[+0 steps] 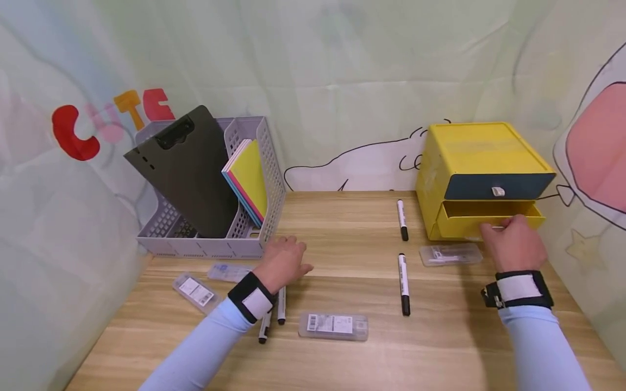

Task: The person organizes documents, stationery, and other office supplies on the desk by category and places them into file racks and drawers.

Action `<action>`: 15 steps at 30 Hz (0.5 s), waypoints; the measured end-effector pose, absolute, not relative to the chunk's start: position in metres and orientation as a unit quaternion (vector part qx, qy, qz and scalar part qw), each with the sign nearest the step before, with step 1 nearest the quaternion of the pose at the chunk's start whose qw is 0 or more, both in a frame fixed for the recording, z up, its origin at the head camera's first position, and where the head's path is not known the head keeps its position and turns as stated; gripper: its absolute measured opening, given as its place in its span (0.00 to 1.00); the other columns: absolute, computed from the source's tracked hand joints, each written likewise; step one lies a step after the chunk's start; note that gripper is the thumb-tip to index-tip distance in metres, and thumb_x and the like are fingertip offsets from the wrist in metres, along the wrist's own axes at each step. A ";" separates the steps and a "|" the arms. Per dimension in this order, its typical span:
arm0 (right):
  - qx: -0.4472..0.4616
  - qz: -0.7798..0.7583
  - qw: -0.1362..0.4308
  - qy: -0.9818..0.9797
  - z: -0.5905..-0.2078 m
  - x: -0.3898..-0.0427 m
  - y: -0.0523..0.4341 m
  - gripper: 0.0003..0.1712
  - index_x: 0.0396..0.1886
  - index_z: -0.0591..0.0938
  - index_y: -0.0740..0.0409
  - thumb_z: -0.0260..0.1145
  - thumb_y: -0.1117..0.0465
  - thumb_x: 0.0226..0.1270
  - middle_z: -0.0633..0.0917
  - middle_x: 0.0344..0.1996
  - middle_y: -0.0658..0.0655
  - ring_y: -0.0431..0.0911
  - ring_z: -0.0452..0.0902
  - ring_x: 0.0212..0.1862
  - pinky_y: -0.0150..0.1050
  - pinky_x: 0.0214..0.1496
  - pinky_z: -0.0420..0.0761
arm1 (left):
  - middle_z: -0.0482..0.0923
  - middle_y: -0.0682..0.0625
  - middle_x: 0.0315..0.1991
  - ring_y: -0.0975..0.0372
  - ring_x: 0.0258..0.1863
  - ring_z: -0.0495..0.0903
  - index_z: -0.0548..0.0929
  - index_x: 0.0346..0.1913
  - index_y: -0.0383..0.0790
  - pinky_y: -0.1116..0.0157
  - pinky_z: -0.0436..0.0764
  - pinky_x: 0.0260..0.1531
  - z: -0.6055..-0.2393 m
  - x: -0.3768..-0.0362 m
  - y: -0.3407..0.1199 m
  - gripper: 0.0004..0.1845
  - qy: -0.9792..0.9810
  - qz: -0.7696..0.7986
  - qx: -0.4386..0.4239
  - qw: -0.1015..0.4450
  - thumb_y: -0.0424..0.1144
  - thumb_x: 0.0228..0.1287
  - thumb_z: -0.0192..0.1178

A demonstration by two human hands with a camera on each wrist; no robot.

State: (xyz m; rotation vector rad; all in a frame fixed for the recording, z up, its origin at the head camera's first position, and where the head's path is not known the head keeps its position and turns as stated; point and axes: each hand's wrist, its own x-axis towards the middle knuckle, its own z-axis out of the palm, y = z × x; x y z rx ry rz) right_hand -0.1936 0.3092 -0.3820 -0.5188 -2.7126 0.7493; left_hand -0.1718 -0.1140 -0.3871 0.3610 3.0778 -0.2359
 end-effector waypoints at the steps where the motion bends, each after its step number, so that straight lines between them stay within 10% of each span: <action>1: -0.189 0.261 0.136 -0.937 -0.383 -0.189 0.308 0.24 0.24 0.69 0.62 0.54 0.46 0.67 0.68 0.15 0.56 0.54 0.67 0.22 0.43 0.21 0.59 | 0.80 0.44 0.43 0.51 0.45 0.78 0.84 0.51 0.41 0.48 0.74 0.50 -0.388 -0.172 -0.115 0.27 0.990 -0.075 0.114 0.020 0.60 0.61 0.66; 15: -0.284 0.281 0.121 -0.909 -0.396 -0.140 0.300 0.23 0.34 0.71 0.68 0.53 0.49 0.69 0.74 0.27 0.67 0.61 0.68 0.31 0.50 0.31 0.60 | 0.80 0.43 0.39 0.52 0.39 0.80 0.84 0.47 0.37 0.55 0.80 0.35 -0.387 -0.176 -0.134 0.25 0.992 -0.051 0.117 0.000 0.56 0.61 0.68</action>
